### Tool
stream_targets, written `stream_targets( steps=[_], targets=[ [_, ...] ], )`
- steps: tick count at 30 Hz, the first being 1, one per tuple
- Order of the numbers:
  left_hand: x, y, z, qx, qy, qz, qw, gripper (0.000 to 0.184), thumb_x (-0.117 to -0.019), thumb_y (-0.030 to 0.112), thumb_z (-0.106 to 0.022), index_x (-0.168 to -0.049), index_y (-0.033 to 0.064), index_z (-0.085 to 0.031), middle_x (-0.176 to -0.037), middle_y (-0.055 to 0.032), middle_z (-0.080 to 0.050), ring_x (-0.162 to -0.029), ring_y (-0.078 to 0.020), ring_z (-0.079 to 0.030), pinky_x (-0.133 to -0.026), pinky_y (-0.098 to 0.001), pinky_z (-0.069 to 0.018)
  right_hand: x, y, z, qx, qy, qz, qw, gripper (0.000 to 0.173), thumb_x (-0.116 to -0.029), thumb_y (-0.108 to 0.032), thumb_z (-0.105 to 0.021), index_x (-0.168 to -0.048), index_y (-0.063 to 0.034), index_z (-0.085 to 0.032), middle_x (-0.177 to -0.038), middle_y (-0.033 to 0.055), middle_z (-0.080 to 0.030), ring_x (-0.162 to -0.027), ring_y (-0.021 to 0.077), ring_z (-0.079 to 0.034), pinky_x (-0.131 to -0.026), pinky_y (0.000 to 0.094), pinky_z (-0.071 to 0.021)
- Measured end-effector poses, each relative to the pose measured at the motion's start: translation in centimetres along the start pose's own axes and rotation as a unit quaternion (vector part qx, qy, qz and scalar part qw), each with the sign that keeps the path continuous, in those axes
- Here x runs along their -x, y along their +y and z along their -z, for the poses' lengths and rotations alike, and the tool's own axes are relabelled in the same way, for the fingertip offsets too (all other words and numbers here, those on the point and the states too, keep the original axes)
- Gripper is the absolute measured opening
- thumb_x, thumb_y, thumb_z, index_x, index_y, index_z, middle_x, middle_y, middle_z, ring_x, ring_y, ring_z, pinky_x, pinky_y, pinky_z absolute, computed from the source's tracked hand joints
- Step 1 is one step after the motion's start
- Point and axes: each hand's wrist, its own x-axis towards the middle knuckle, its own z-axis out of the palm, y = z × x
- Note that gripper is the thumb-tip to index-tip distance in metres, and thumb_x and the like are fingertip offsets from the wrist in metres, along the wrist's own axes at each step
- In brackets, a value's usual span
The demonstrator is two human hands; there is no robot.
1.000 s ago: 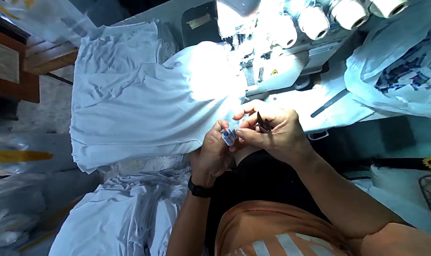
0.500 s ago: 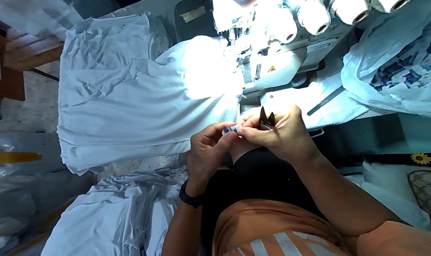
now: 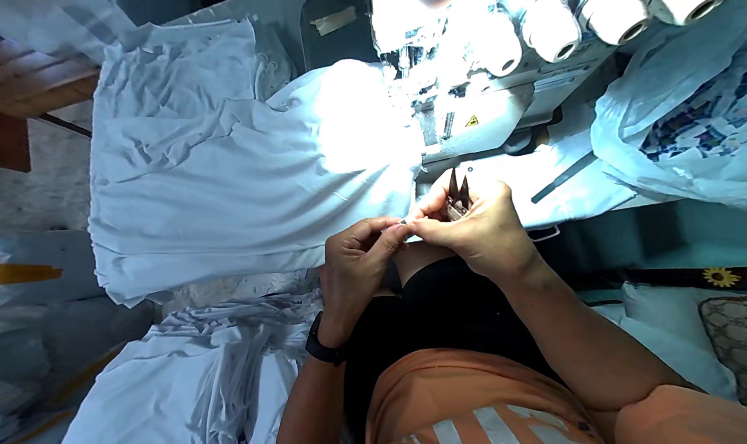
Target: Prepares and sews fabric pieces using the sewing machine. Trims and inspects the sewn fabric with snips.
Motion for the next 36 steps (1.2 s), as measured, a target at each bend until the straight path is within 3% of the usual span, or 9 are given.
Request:
stream_targets(
  steps=[6, 9, 11, 13, 15, 18, 23, 28, 36],
  targets=[
    [-1.2, 0.3, 0.1, -0.028, -0.022, -0.018, 0.999, 0.005, -0.0939, 0.0, -0.066, -0.095, -0.0001, -0.071, -0.078, 0.0045, -0.072, -0.069, -0.0003, -0.068, -0.068, -0.0189, -0.0604, -0.4, -0.1, 0.4, 0.008, 0.005, -0.02, 1.0, 0.025, -0.0711, 0.005, -0.076, -0.084, -0.0118, -0.062, -0.069, -0.0055, -0.065, -0.053, 0.0006, -0.054, -0.047, 0.014, -0.0459],
    [-2.7, 1.7, 1.1, -0.055, -0.036, -0.06, 0.996, 0.007, -0.0953, 0.001, -0.064, -0.094, 0.0014, -0.07, -0.08, 0.0076, -0.071, -0.072, 0.0023, -0.068, -0.07, -0.0172, -0.0594, -1.7, 0.0, 1.6, 0.058, -0.001, 0.068, 0.996, 0.027, -0.0755, 0.002, -0.078, -0.098, -0.0072, -0.066, -0.079, -0.0069, -0.068, -0.061, -0.0041, -0.055, -0.055, 0.0099, -0.0471],
    [-4.1, 3.2, 2.2, -0.1, -0.031, -0.102, 0.989, 0.007, -0.0955, 0.005, -0.064, -0.094, 0.0048, -0.071, -0.084, 0.0096, -0.071, -0.075, 0.0032, -0.067, -0.073, -0.0175, -0.059, -3.4, 0.8, 2.7, 0.215, 0.024, 0.203, 0.955, 0.019, -0.0817, -0.003, -0.074, -0.1, 0.0011, -0.069, -0.089, 0.0015, -0.067, -0.069, -0.0022, -0.054, -0.061, 0.0095, -0.0457],
    [-5.7, 4.6, 2.8, -0.156, -0.019, -0.136, 0.978, 0.006, -0.0956, 0.008, -0.066, -0.094, 0.0057, -0.071, -0.087, 0.0099, -0.072, -0.08, 0.0043, -0.067, -0.077, -0.0167, -0.0577, -5.2, 2.0, 3.7, 0.359, 0.024, 0.315, 0.878, 0.017, -0.0886, -0.005, -0.07, -0.103, 0.0019, -0.075, -0.097, 0.016, -0.069, -0.078, 0.016, -0.065, -0.067, 0.0244, -0.0526],
    [-7.5, 5.1, 2.8, -0.227, -0.011, -0.156, 0.961, 0.006, -0.0943, 0.01, -0.068, -0.092, 0.0054, -0.07, -0.085, 0.0075, -0.069, -0.083, 0.0039, -0.065, -0.081, -0.0168, -0.0554, -6.6, 3.3, 4.1, 0.403, 0.004, 0.387, 0.829, 0.019, -0.0905, -0.006, -0.067, -0.106, -0.0034, -0.078, -0.097, 0.0196, -0.066, -0.069, 0.0212, -0.062, -0.054, 0.0284, -0.0485],
    [-9.6, 4.3, 1.7, -0.306, -0.026, -0.137, 0.942, 0.012, -0.0923, 0.015, -0.07, -0.086, 0.0049, -0.072, -0.092, -0.0033, -0.067, -0.098, -0.0144, -0.061, -0.095, -0.0424, -0.0435, -7.1, 4.3, 3.9, 0.368, -0.019, 0.437, 0.82, 0.015, -0.0924, -0.006, -0.067, -0.1, -0.0065, -0.08, -0.096, 0.0195, -0.067, -0.068, 0.0184, -0.059, -0.055, 0.0267, -0.0456],
    [-10.7, 2.8, 0.2, -0.372, -0.043, -0.119, 0.92, 0.012, -0.0888, 0.015, -0.071, -0.081, 0.0068, -0.074, -0.105, -0.0089, -0.064, -0.111, -0.0265, -0.056, -0.101, -0.0567, -0.0326, -6.2, 4.5, 3.6, 0.338, -0.001, 0.455, 0.824, 0.01, -0.0918, -0.003, -0.065, -0.091, -0.003, -0.075, -0.098, 0.0188, -0.068, -0.085, 0.0197, -0.064, -0.073, 0.0247, -0.0514],
    [-10.8, 2.6, 0.2, -0.371, -0.037, -0.126, 0.919, 0.013, -0.0875, 0.016, -0.071, -0.079, 0.0076, -0.074, -0.103, -0.0073, -0.064, -0.111, -0.0248, -0.055, -0.1, -0.0546, -0.0322, -6.1, 4.0, 3.7, 0.39, -0.012, 0.447, 0.805, 0.015, -0.095, -0.003, -0.062, -0.093, -0.0044, -0.076, -0.102, 0.0185, -0.075, -0.081, 0.0233, -0.07, -0.065, 0.0304, -0.0522],
    [-11.3, 2.4, 1.3, -0.358, -0.059, -0.141, 0.921, 0.013, -0.0855, 0.016, -0.072, -0.074, 0.0087, -0.069, -0.099, -0.0042, -0.065, -0.107, -0.0185, -0.058, -0.104, -0.0507, -0.0336, -5.0, 2.5, 2.7, 0.472, 0.018, 0.397, 0.787, 0.018, -0.0936, -0.004, -0.059, -0.088, -0.0054, -0.076, -0.091, 0.0126, -0.077, -0.061, 0.02, -0.059, -0.052, 0.0314, -0.0392]
  ],
)
